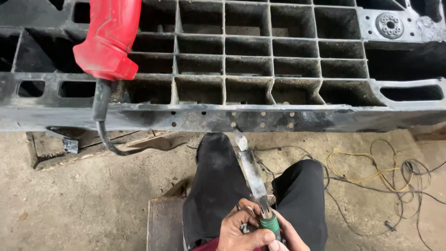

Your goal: The person repairs a large black plastic structure using a soldering iron to melt and bond pieces, and a heat gun to soften the material.

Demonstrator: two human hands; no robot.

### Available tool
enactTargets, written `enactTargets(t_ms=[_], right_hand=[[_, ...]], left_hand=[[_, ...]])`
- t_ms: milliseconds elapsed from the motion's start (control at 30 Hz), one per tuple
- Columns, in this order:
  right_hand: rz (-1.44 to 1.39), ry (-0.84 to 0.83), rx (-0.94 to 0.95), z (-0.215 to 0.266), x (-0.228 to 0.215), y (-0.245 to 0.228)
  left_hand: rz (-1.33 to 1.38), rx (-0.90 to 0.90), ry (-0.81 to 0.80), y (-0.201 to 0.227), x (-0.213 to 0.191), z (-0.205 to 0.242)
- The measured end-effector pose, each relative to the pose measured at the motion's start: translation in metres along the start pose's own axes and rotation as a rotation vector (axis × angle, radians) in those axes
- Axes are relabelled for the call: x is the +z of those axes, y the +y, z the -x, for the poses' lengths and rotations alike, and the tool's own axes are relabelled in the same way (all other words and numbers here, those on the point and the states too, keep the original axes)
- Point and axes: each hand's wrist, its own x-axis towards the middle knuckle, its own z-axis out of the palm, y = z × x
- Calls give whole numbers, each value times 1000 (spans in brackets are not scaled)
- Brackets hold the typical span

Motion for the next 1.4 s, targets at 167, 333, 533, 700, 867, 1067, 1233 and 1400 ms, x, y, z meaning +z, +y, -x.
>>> enactTargets(t_ms=[167,333,533,700,867,1067,1233,1400], right_hand=[[49,-126,-69,-9,-9,2],[-42,-155,-55,-10,-12,28],[-57,-24,-1,-2,-1,33],[-26,74,-100,-7,14,27],[-137,129,46,-2,17,18],[27,186,-133,-1,18,36],[-39,150,-74,-2,11,37],[-88,91,-21,0,3,20]], left_hand=[[72,-52,13,7,5,-3],[182,-60,-7,11,4,-7],[208,-139,-65,5,-5,-10],[260,-144,-75,3,-6,-11],[339,-173,-74,4,-3,-11],[315,-192,-39,1,-2,-13],[241,-192,-69,5,-1,-13],[218,-209,-15,6,4,-12]])
